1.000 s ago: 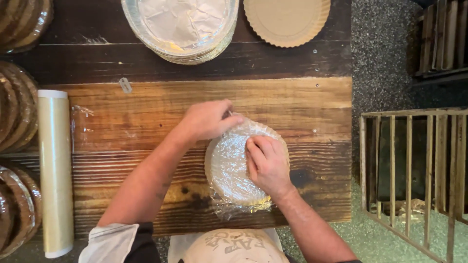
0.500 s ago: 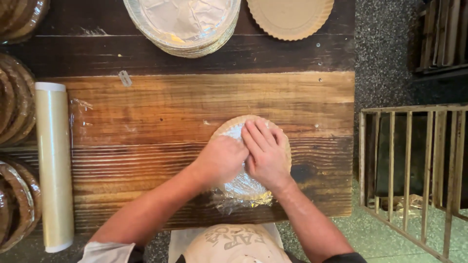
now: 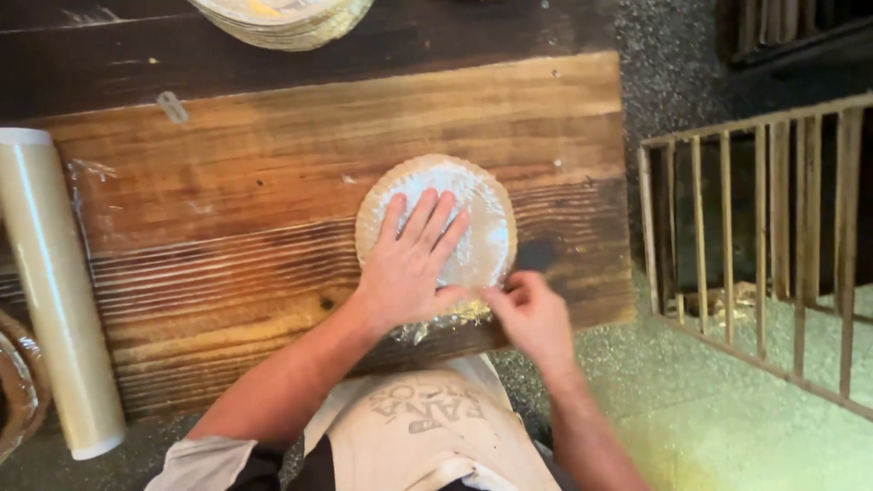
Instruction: Wrapping baked lattice-top pies and cardboard bases in plastic wrap at a packaging station.
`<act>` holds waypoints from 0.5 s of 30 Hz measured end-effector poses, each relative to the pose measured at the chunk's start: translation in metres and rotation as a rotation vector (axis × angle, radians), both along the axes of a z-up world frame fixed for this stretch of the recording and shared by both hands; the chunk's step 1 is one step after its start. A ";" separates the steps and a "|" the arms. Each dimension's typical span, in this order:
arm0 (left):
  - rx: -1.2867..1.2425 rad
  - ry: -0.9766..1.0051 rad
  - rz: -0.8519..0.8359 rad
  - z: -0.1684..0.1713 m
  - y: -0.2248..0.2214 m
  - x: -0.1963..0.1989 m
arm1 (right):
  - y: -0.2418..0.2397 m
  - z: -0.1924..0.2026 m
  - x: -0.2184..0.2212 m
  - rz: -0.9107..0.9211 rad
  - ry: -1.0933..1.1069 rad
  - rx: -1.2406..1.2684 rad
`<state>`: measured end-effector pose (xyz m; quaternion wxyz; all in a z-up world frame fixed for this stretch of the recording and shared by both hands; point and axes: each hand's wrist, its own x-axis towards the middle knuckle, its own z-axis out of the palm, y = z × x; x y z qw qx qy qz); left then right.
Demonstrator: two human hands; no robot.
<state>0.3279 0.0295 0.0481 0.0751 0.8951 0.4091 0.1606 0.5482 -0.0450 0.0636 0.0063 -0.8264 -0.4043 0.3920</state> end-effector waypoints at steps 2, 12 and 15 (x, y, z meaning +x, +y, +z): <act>-0.069 0.036 -0.013 -0.004 -0.002 0.000 | -0.022 -0.019 0.013 0.031 0.106 0.027; -0.314 0.150 -0.015 -0.012 -0.001 0.004 | -0.004 -0.001 0.029 -0.340 0.736 0.064; -0.386 0.190 -0.015 -0.009 0.001 0.007 | -0.027 -0.025 0.038 -0.206 0.822 0.008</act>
